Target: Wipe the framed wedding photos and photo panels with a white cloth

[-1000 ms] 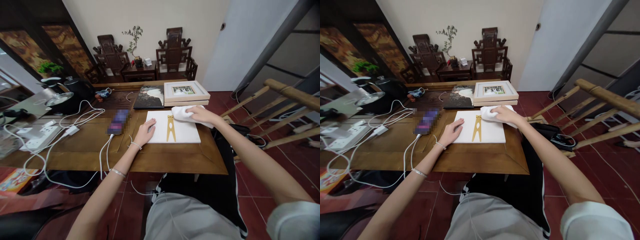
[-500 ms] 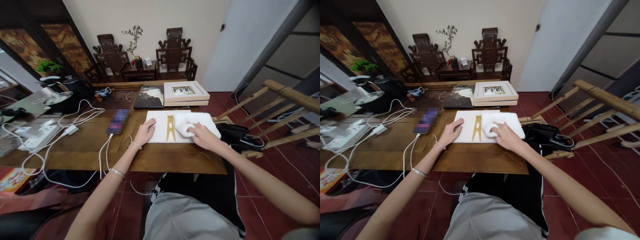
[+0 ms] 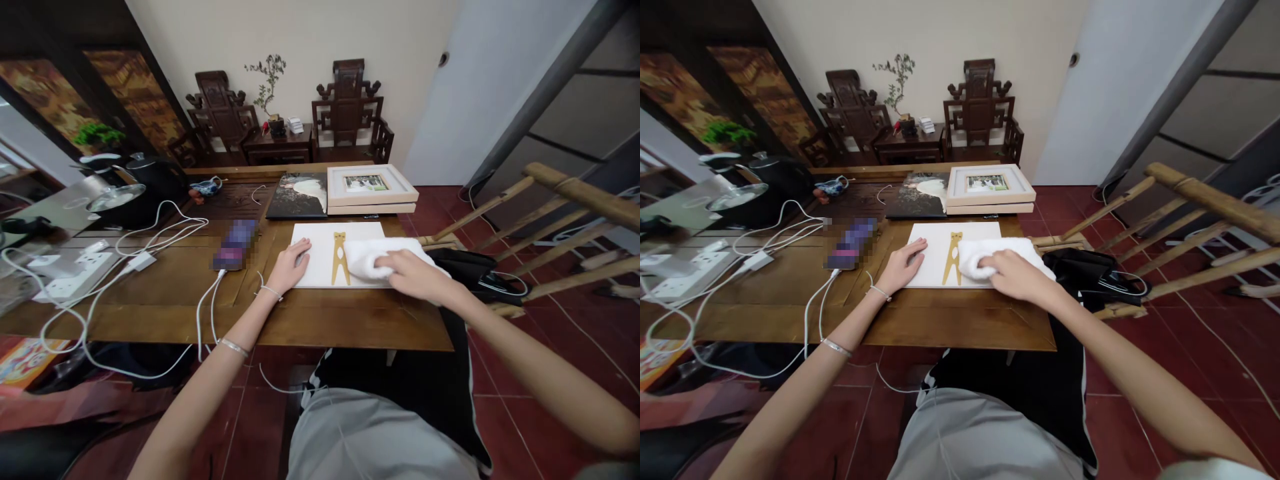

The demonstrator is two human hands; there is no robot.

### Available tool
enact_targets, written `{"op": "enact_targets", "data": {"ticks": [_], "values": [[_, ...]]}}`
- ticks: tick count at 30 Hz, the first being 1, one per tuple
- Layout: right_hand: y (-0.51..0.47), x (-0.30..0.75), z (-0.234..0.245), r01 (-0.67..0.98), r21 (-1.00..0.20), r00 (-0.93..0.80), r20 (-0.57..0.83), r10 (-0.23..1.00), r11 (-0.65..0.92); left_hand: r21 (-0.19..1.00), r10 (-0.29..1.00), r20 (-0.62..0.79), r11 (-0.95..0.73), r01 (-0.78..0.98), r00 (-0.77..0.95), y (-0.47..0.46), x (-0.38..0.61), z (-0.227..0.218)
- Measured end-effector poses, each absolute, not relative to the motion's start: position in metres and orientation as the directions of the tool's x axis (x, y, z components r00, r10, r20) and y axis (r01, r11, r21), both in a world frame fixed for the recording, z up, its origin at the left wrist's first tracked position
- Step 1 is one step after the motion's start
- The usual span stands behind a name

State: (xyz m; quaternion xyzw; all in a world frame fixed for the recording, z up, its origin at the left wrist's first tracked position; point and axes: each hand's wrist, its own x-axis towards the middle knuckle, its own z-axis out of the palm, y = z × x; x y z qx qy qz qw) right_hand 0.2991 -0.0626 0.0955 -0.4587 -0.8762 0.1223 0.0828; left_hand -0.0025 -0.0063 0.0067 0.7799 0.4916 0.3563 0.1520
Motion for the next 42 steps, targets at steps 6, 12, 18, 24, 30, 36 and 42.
{"op": "enact_targets", "data": {"ticks": [6,12,18,24,30,36,42], "values": [[0.033,0.297,0.101,0.79,-0.306,-0.543,0.054,0.838,0.531,0.591,0.881,0.392,-0.462,0.661,0.265,-0.006,-0.005,0.007],[0.046,0.297,0.088,0.803,-0.279,-0.523,0.096,0.847,0.527,0.592,0.88,0.391,-0.464,0.659,0.269,-0.006,-0.004,0.007],[-0.032,0.301,0.07,0.771,-0.166,-0.605,0.111,0.788,0.615,0.597,0.879,0.395,-0.466,0.653,0.267,-0.006,-0.003,0.006],[-0.126,0.307,0.082,0.732,-0.238,-0.652,0.031,0.758,0.639,0.595,0.876,0.4,-0.471,0.651,0.268,-0.006,-0.002,0.006],[-0.128,0.307,0.101,0.742,-0.302,-0.633,-0.02,0.774,0.599,0.597,0.878,0.396,-0.469,0.651,0.269,-0.006,-0.001,0.006],[-0.043,0.3,0.101,0.745,-0.367,-0.583,0.048,0.811,0.557,0.588,0.875,0.4,-0.472,0.657,0.272,-0.006,-0.002,0.006],[0.018,0.258,0.091,0.819,-0.354,-0.466,0.048,0.883,0.451,0.582,0.874,0.4,-0.475,0.66,0.276,-0.006,-0.003,0.007]]}}
